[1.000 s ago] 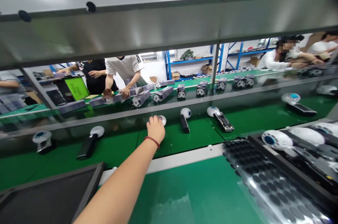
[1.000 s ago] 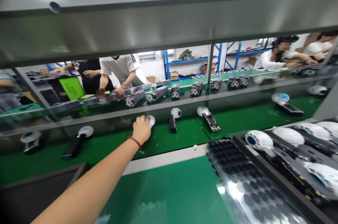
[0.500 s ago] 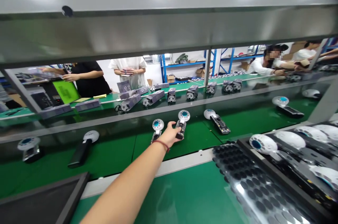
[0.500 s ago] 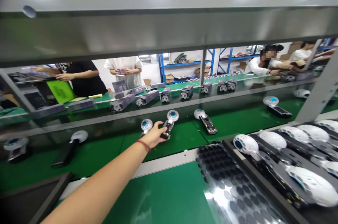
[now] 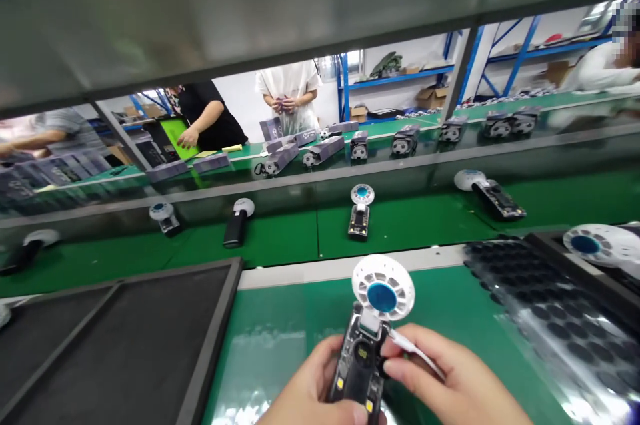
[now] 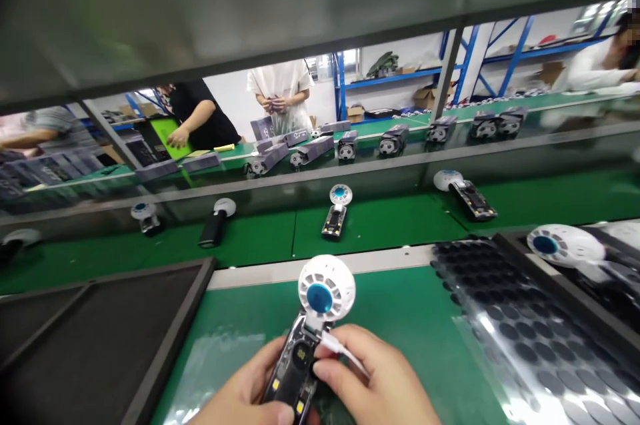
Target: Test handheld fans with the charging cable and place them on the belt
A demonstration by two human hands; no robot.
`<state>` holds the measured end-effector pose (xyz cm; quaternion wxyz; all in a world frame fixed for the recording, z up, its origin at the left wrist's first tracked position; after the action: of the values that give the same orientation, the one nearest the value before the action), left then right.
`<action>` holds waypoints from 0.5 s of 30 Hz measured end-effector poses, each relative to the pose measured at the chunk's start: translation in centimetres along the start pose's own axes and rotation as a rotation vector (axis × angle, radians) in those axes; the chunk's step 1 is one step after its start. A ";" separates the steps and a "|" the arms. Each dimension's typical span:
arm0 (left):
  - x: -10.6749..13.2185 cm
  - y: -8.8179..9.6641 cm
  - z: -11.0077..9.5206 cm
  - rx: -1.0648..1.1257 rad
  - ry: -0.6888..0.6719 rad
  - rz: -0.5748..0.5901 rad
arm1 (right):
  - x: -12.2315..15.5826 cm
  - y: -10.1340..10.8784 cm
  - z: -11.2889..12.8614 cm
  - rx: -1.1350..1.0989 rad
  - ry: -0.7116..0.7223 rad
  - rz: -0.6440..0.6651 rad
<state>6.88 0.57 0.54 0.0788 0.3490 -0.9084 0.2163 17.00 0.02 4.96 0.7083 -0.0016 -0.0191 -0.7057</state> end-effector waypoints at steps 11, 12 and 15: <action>0.3 -1.1 2.2 0.027 -0.019 0.044 | 1.3 -1.4 2.0 0.297 0.117 0.012; 0.3 -1.1 2.2 0.030 -0.020 0.041 | 1.3 -1.5 2.0 0.310 0.132 0.022; 0.3 -1.1 2.1 0.053 -0.032 0.033 | 1.4 -1.4 2.0 0.335 0.175 0.030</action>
<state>7.39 -1.26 -0.85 0.0513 0.3396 -0.9090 0.2360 15.52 -1.34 6.99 0.7081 0.1776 -0.0748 -0.6793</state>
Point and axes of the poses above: each hand's wrist, its own x-axis away from the middle knuckle, its own y-axis out of the back of the hand, z = x × y, the point moved 10 cm from there along -x, towards the middle knuckle, and after that the axes turned 14 degrees about -x, right-handed, at the moved point
